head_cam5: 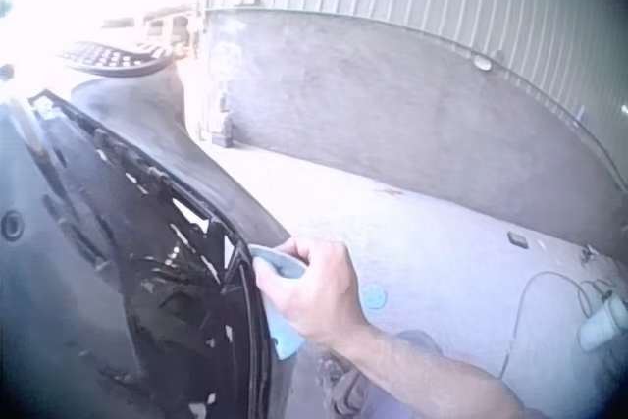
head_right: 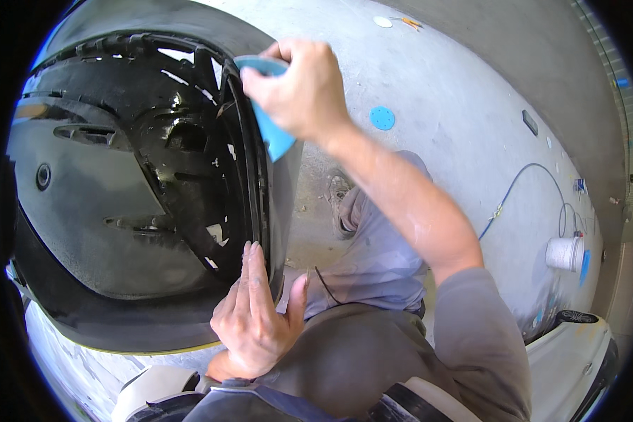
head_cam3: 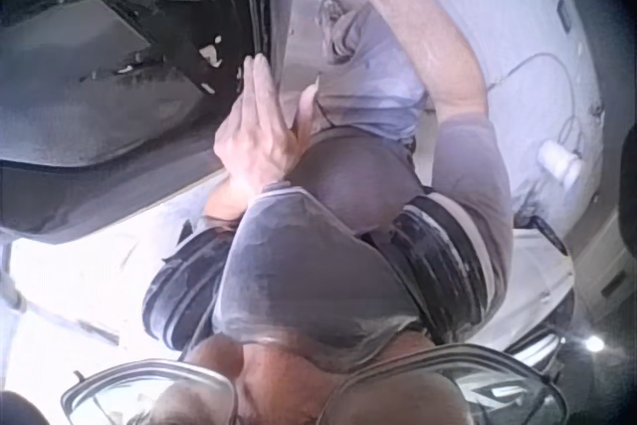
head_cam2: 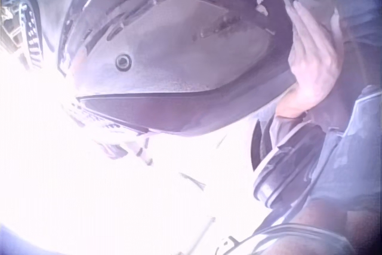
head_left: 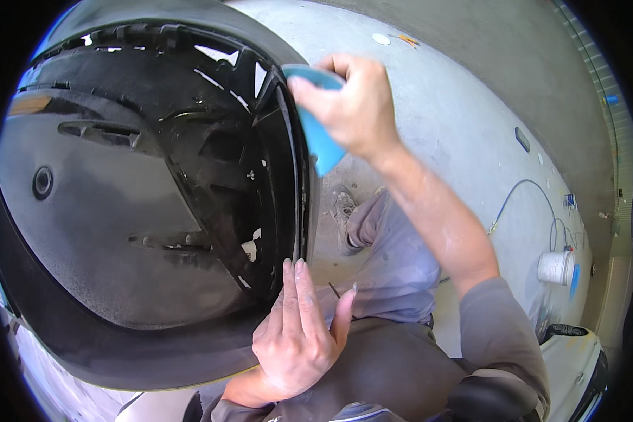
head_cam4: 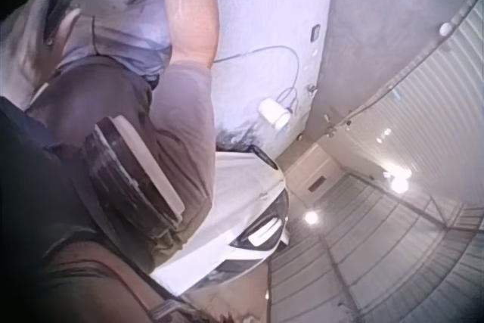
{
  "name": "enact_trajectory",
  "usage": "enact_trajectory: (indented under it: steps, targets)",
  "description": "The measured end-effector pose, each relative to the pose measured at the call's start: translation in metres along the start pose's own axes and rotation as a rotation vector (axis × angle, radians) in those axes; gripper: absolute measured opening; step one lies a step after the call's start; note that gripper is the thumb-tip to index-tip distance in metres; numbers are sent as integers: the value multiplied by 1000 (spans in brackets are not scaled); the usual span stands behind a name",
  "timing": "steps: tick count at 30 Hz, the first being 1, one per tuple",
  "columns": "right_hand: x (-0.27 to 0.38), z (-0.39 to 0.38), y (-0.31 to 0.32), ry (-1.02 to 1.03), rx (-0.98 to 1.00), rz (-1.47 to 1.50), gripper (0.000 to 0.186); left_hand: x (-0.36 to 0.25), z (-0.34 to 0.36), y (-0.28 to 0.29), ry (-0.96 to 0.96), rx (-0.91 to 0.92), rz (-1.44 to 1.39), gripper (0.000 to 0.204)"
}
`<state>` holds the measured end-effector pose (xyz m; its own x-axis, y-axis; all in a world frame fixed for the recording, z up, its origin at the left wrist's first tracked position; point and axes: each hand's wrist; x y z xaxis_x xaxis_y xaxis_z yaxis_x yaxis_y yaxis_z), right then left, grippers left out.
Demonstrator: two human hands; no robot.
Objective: The person sands a black car bumper with a handheld orbital sander, then switches to a blue sanding block to manually sand the edges and inner contours. The person repeatedly wipes the surface with a hand to remove dust and continues sanding different sections of the bumper.
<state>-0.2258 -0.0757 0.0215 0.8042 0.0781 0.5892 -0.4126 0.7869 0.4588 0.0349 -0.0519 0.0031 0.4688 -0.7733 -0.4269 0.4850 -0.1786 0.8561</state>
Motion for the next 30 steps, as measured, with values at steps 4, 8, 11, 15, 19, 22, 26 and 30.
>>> enact_trajectory:
  steps: [4,8,11,15,19,22,26,30]
  targets:
    - [18,-75,-8,-269,7,34,21,1,1,0,36,54,-20,70]
    - [54,-161,-10,-542,56,145,20,-3,1,9,39,87,-16,70]
    - [69,-172,5,-665,240,334,18,-4,0,13,52,122,3,68]
    - [57,-141,43,-860,497,631,15,-5,-1,11,26,109,-1,63]
    - [16,-120,75,-985,10,1269,23,-6,0,9,36,82,2,59]
    - [-16,-103,79,-886,154,1223,52,-8,3,8,86,57,21,54]
    - [-44,-75,68,-897,387,1264,73,-16,4,0,141,-51,19,43]
    - [-63,-51,58,-933,585,1412,72,-29,1,-6,295,-166,106,32]
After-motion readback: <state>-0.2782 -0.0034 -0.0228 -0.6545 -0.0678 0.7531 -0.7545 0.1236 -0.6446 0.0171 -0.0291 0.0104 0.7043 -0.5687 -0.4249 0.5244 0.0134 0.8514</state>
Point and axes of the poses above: each hand's wrist, its own z-axis towards the middle knuckle, its own y-axis out of the back of the hand, x = y × z, and after that the axes turned 15 degrees about y, right-handed
